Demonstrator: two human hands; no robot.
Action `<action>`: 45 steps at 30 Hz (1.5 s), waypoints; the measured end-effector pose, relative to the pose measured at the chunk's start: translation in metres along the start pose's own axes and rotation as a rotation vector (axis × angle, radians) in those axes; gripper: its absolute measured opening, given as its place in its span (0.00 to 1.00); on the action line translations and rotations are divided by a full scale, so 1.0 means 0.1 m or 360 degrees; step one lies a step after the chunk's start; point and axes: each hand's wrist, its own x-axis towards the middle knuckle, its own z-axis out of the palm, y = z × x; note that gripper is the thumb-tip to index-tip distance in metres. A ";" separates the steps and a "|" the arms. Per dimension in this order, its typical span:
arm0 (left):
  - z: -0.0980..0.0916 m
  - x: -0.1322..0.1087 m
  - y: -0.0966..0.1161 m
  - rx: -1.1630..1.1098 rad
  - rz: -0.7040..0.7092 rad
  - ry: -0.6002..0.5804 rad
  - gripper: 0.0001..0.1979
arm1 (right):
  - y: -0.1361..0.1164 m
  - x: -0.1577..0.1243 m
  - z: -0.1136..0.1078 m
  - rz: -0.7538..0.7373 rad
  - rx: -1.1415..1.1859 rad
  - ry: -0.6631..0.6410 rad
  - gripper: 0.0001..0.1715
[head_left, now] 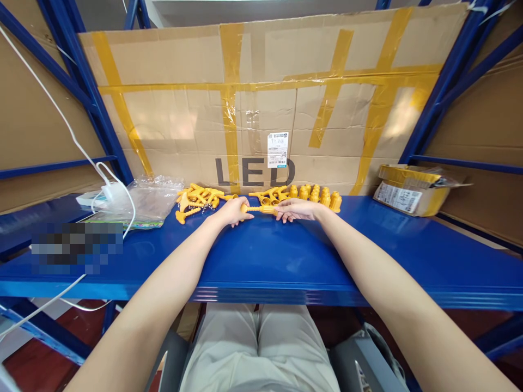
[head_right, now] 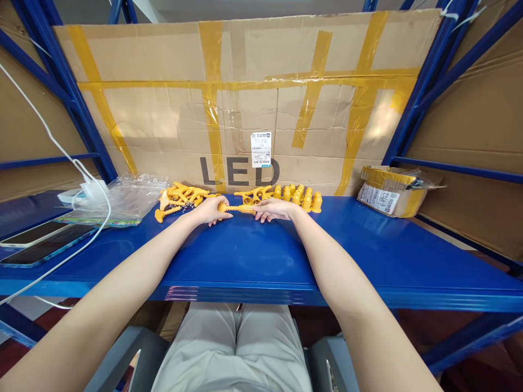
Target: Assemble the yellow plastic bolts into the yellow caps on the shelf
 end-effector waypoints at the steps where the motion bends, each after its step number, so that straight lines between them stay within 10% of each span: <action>1: 0.00 0.00 0.00 -0.0004 0.0000 -0.0003 0.17 | 0.01 0.00 0.00 -0.0014 0.0013 0.0012 0.12; 45: 0.07 -0.01 0.07 0.0123 0.0086 0.0125 0.19 | 0.02 0.02 -0.05 0.0277 0.0091 -0.0194 0.34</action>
